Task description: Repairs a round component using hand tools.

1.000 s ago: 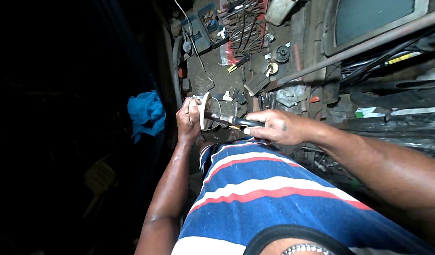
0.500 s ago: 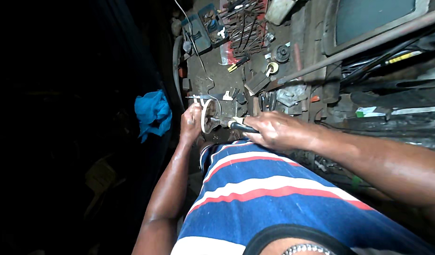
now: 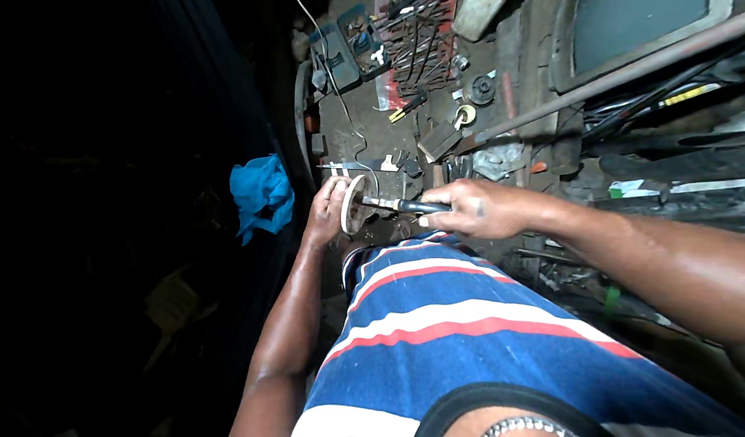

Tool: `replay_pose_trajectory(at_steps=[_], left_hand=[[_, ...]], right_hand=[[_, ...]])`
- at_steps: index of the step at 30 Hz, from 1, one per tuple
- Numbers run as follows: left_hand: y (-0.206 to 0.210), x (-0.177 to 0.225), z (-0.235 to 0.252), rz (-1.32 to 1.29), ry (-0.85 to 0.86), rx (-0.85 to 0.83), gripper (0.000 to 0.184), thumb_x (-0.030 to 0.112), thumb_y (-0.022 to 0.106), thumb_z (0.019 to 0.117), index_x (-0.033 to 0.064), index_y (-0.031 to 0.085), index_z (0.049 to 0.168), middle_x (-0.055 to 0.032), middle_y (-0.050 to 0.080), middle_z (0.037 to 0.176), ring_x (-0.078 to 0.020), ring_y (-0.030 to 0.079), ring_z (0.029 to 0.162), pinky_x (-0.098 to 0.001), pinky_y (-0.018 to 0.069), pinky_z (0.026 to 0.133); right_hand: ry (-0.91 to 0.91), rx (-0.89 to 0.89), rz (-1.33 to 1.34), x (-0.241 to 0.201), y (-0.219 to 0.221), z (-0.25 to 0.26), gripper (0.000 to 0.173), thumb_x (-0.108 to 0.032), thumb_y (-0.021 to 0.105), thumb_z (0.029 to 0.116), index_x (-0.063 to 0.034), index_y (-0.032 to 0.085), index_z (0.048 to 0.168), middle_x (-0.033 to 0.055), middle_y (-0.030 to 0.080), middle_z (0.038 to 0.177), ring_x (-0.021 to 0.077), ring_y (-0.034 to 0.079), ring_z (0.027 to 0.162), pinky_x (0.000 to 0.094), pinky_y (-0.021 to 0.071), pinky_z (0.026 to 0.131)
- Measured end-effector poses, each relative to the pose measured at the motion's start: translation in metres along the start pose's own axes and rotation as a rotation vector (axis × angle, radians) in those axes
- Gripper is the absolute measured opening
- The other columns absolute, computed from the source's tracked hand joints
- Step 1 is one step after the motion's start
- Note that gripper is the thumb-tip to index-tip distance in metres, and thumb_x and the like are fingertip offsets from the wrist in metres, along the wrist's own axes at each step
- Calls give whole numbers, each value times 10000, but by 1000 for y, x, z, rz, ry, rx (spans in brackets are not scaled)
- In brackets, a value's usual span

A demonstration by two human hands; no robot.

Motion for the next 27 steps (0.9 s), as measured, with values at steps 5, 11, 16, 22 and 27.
replay_pose_trajectory(at_steps=[5, 11, 16, 22, 27], left_hand=[[0, -14, 11, 179, -326, 68, 384, 289, 385, 1099, 57, 676, 1005, -64, 678, 849, -153, 675, 775, -387, 593, 728], [6, -26, 12, 5, -404, 86, 380, 244, 383, 1091, 46, 696, 1010, -73, 708, 887, -157, 686, 806, -373, 594, 742], [11, -19, 1, -311, -457, 234, 380, 228, 326, 1109, 58, 666, 1107, -44, 725, 947, -125, 706, 881, -339, 608, 808], [15, -20, -5, -405, -529, 284, 380, 316, 357, 1114, 70, 645, 1138, -62, 722, 951, -153, 710, 860, -353, 613, 756], [16, -21, -3, -318, -517, 268, 379, 304, 368, 1105, 60, 659, 1103, -61, 714, 949, -153, 701, 873, -364, 608, 784]], right_hand=[[-193, 177, -639, -12, 11, 4, 242, -334, 556, 1019, -117, 663, 1004, 67, 665, 790, 285, 680, 789, 491, 561, 730], [-199, 206, -681, -8, 12, 5, 259, -328, 543, 1015, -102, 667, 990, 102, 654, 826, 340, 662, 851, 520, 548, 760], [65, -15, -156, 2, -9, -6, 225, -368, 587, 1043, -172, 657, 956, -19, 598, 655, 138, 581, 544, 379, 498, 501], [127, -217, 670, 9, -1, -12, 268, -181, 451, 1095, -11, 657, 1071, 139, 748, 916, 237, 726, 768, 352, 608, 675], [187, -235, 779, 13, 8, -9, 302, -213, 417, 1106, -1, 631, 1119, 164, 739, 909, 277, 738, 797, 383, 624, 686]])
Point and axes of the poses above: each hand's wrist, its own z-axis towards the middle knuckle, its own y-axis out of the palm, x = y × z, the point moved 5 cm from there along z, towards the middle knuckle
